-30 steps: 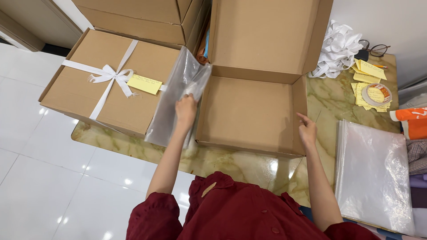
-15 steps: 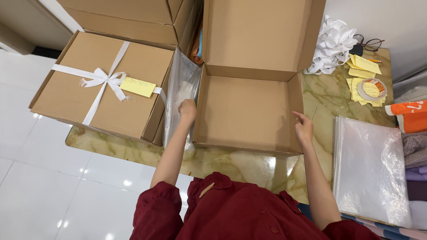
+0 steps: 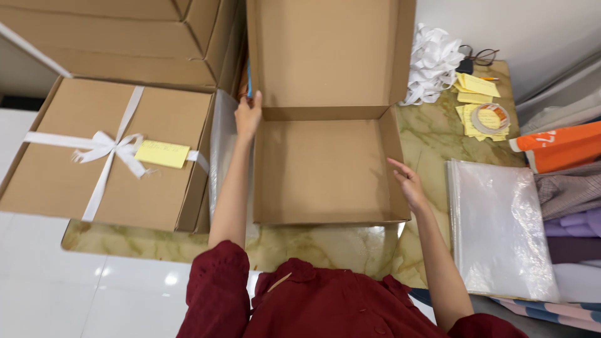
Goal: The person opens a cardboard box, removes a plastic-wrapped item, and places it on the table. They then wrap the item in bubble wrap and place it back into the box. The person closes the box, ties it with a white ribbon, and places a yellow tag on top. They repeat the process with another box, removing a wrapped item, wrapping it in bubble wrap, and placing it back into the box.
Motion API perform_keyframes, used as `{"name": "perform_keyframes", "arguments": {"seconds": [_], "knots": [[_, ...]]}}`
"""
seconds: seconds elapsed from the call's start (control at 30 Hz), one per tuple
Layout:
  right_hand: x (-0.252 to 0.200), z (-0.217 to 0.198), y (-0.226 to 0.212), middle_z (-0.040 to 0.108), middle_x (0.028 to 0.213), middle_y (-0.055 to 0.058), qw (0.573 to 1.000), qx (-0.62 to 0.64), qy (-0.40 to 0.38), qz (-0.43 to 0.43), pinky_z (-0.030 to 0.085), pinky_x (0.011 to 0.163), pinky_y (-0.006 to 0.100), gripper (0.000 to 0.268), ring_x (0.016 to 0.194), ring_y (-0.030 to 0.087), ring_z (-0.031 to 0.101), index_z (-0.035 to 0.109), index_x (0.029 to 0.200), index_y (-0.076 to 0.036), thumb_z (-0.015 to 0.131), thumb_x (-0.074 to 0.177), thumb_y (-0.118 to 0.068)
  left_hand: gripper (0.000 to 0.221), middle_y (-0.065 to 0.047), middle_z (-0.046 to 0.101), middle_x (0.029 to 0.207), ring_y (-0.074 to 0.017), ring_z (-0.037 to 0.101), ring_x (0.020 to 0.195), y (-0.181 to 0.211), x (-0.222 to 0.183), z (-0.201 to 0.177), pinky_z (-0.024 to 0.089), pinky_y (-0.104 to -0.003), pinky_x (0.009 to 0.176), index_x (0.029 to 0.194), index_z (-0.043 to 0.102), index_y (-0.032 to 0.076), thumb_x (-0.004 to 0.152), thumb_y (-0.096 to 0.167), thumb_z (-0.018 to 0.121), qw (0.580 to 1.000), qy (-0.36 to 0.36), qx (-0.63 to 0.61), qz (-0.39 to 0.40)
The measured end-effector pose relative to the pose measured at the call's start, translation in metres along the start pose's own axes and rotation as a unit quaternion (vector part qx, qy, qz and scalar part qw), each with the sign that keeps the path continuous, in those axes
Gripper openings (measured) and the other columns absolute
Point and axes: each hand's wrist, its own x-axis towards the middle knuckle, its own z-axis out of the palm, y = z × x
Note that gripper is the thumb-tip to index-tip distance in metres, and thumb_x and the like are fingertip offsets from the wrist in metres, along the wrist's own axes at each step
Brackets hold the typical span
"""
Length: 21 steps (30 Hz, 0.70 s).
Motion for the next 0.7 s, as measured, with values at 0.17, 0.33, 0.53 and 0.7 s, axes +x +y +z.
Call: {"name": "perform_keyframes", "arguments": {"seconds": [0.17,0.33,0.53,0.7], "knots": [[0.008,-0.006,0.012,0.053,0.148,0.021,1.000,0.007,0.006,-0.005,0.027,0.121,0.050,0.044,0.147,0.035,0.036,0.068,0.136,-0.017,0.050,0.100,0.000,0.050,-0.031,0.064,0.112,-0.0458,0.063,0.107,0.011,0.035,0.025,0.054,-0.055,0.087,0.115,0.059,-0.005,0.109,0.041,0.040,0.995,0.044,0.073,0.049],[0.006,-0.001,0.012,0.057,0.146,0.017,1.000,0.001,0.018,-0.011,0.031,0.119,0.047,0.044,0.145,0.030,0.039,0.067,0.137,-0.017,0.049,0.101,0.001,0.044,-0.026,0.069,0.069,-0.0423,0.074,0.067,-0.011,0.029,0.043,0.062,-0.046,0.052,0.075,0.063,0.000,0.110,0.016,0.041,0.943,0.111,0.263,0.171],[0.002,0.002,0.001,0.060,0.141,0.020,0.999,-0.007,0.029,-0.026,0.034,0.117,0.048,0.044,0.140,0.031,0.044,0.068,0.135,-0.013,0.049,0.100,0.004,0.034,-0.029,0.073,0.087,-0.0435,0.074,0.076,-0.022,-0.023,0.040,0.062,-0.053,0.061,0.115,0.060,-0.005,0.114,0.019,0.035,0.960,0.119,0.205,0.147],[-0.014,0.005,-0.015,0.066,0.133,0.014,1.000,0.001,0.027,0.015,0.033,0.117,0.049,0.031,0.137,0.030,0.050,0.074,0.127,-0.019,0.063,0.099,-0.015,0.041,-0.031,0.057,0.138,-0.0447,0.060,0.123,-0.052,-0.040,0.037,0.056,-0.054,0.096,0.145,0.048,-0.007,0.112,0.015,0.037,0.990,0.044,0.106,0.078]]}}
